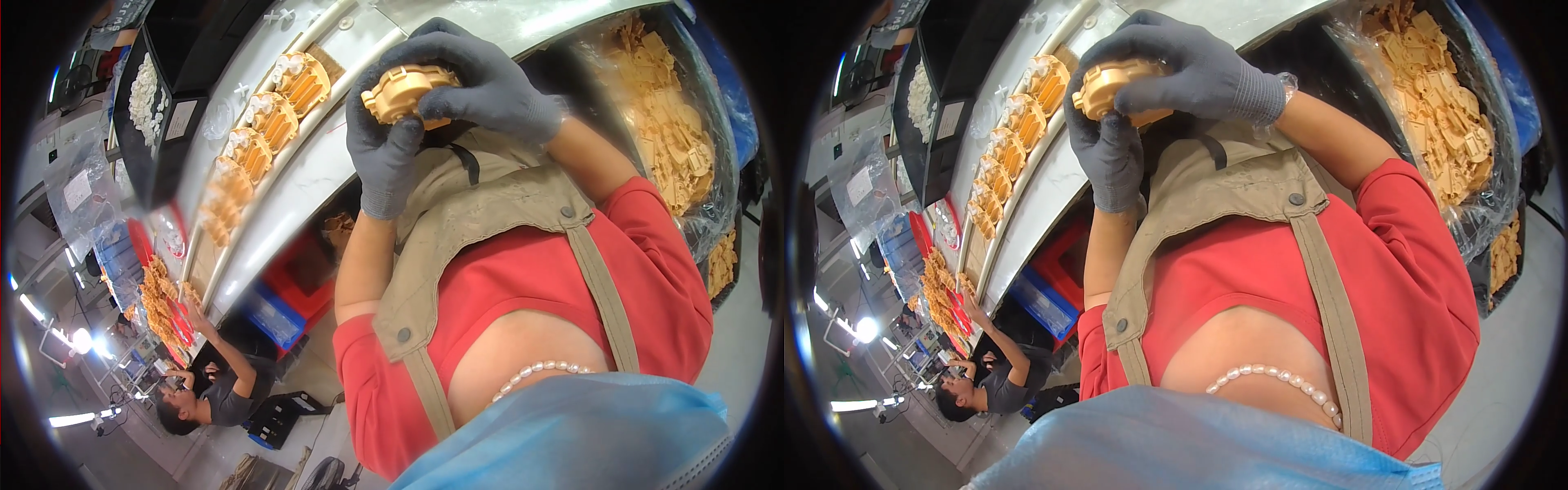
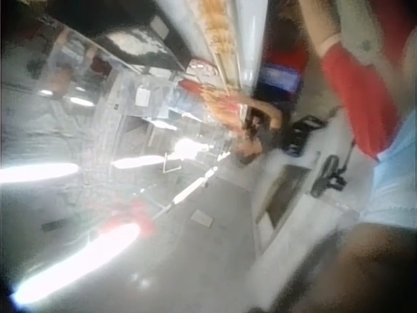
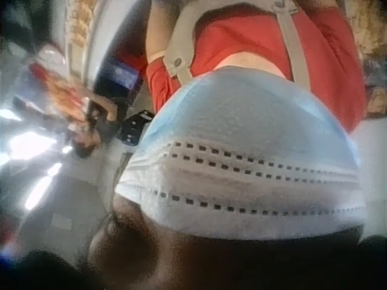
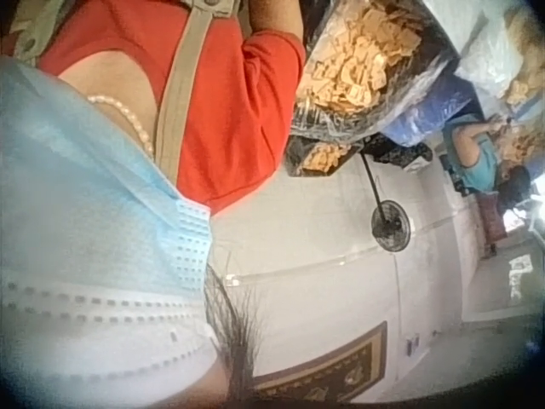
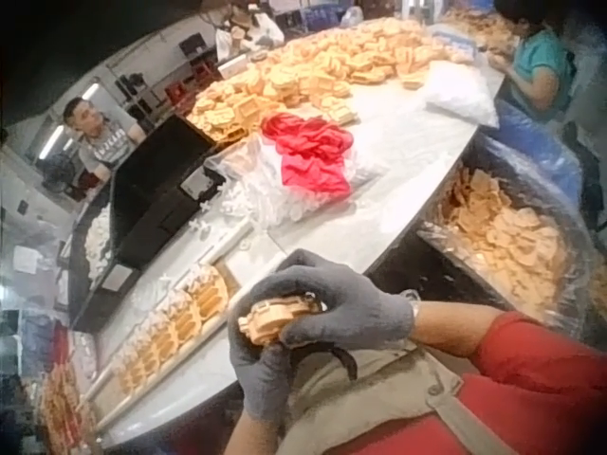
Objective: The person assembles plastic toy components by hand, fitting a white plastic insert into a tan plastic housing.
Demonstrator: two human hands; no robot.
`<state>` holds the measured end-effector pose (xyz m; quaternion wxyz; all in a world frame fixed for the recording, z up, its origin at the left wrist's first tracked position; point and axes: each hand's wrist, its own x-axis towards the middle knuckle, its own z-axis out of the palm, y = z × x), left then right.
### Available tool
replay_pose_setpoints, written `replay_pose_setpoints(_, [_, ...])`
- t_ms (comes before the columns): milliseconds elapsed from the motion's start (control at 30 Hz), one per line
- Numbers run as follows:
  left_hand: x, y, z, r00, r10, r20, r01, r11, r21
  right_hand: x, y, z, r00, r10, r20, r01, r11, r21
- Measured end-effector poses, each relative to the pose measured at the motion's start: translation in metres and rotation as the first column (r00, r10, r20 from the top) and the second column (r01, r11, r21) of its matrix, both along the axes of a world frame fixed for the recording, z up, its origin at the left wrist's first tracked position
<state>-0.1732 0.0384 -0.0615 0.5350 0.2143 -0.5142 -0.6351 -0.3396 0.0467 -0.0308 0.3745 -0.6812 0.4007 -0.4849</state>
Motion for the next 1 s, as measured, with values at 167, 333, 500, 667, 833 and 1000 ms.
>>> replay_pose_setpoints(167, [0.000,0.005,0.013,0.989,0.110,0.102,-0.099,0.989,-0.106,0.012,0.010,0.004,0.969,0.023,0.246,-0.031,0.999,0.028])
replay_pose_setpoints(333, [0.005,0.009,0.028,0.984,0.091,0.155,-0.078,0.993,-0.088,0.013,0.011,0.012,0.893,0.129,0.431,-0.229,0.955,0.190])
replay_pose_setpoints(500, [0.009,0.009,0.039,0.964,0.104,0.245,-0.058,0.980,-0.190,0.013,0.013,0.019,0.876,0.172,0.450,-0.283,0.940,0.191])
replay_pose_setpoints(667, [0.006,0.014,0.053,0.953,0.173,0.249,-0.096,0.951,-0.294,0.015,0.013,0.025,0.869,0.198,0.453,-0.283,0.951,0.127])
replay_pose_setpoints(833, [0.000,0.011,0.053,0.899,0.320,0.298,-0.179,0.891,-0.417,0.021,0.009,0.029,0.857,0.101,0.505,-0.219,0.959,0.179])
replay_pose_setpoints(1000, [-0.009,-0.002,0.036,0.871,0.402,0.284,-0.294,0.888,-0.354,0.021,-0.007,0.011,0.841,0.020,0.541,-0.181,0.952,0.247])
